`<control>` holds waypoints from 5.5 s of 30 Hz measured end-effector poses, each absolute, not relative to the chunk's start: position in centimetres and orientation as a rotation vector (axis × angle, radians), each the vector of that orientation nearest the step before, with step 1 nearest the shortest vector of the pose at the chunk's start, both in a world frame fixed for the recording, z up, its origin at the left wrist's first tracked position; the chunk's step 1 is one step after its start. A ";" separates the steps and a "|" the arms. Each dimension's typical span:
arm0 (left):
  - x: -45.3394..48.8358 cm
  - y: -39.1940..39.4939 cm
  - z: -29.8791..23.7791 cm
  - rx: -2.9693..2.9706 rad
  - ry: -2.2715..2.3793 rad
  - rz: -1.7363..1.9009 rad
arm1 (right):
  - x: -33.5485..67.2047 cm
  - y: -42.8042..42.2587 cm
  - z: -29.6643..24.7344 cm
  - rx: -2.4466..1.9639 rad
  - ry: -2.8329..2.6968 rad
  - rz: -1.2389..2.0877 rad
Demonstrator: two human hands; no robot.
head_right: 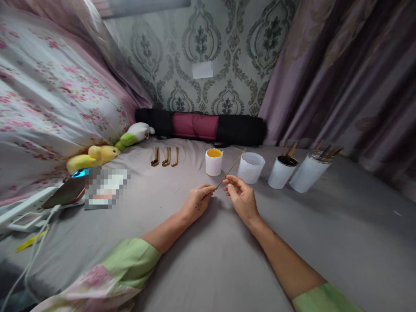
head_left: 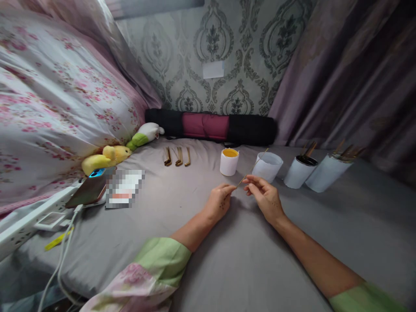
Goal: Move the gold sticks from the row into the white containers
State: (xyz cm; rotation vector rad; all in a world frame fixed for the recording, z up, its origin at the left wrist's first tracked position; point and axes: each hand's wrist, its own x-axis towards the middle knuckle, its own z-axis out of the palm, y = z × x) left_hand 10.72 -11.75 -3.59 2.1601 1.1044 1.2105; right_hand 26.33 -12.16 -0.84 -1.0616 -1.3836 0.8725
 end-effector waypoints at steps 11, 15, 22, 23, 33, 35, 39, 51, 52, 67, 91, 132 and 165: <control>10.7 -12.0 -3.6 2.192 1.052 1.173 | 26.2 -12.1 -1.0 -1.028 -1.289 0.981; 10.8 -12.0 -3.5 2.136 1.044 1.176 | 26.1 -12.1 -1.0 -1.014 -1.276 1.003; 11.0 -12.2 -3.4 2.099 1.044 1.188 | 26.1 -12.0 -1.2 -1.036 -1.271 1.001; 11.0 -12.2 -3.5 2.104 1.042 1.191 | 26.1 -12.0 -1.2 -1.037 -1.268 1.004; 11.1 -11.9 -4.0 2.297 1.115 1.133 | 26.2 -11.7 -1.6 -1.061 -1.228 1.036; 11.1 -12.0 -4.0 2.298 1.126 1.137 | 26.2 -11.6 -1.7 -1.056 -1.220 1.042; 11.2 -12.2 -3.6 2.266 1.153 1.122 | 26.3 -11.5 -1.9 -1.050 -1.226 1.051; 11.4 -12.4 -3.1 2.042 1.180 1.080 | 26.4 -11.6 -1.8 -1.055 -1.243 1.038; 11.4 -12.3 -3.2 2.004 1.172 1.085 | 26.4 -11.6 -1.8 -1.057 -1.243 1.037; 12.1 -12.7 -2.1 1.321 1.083 0.968 | 26.3 -11.5 -1.8 -1.060 -1.250 1.011; 11.4 -12.7 -1.7 0.951 0.828 0.930 | 26.6 -11.6 -1.6 -1.063 -1.296 0.982; 10.4 -12.3 -1.8 0.766 0.704 0.750 | 29.4 -9.7 -0.9 -1.153 -1.156 0.793; 10.4 -12.4 -1.9 0.786 0.746 0.741 | 32.1 -9.6 2.4 -1.130 -0.976 0.775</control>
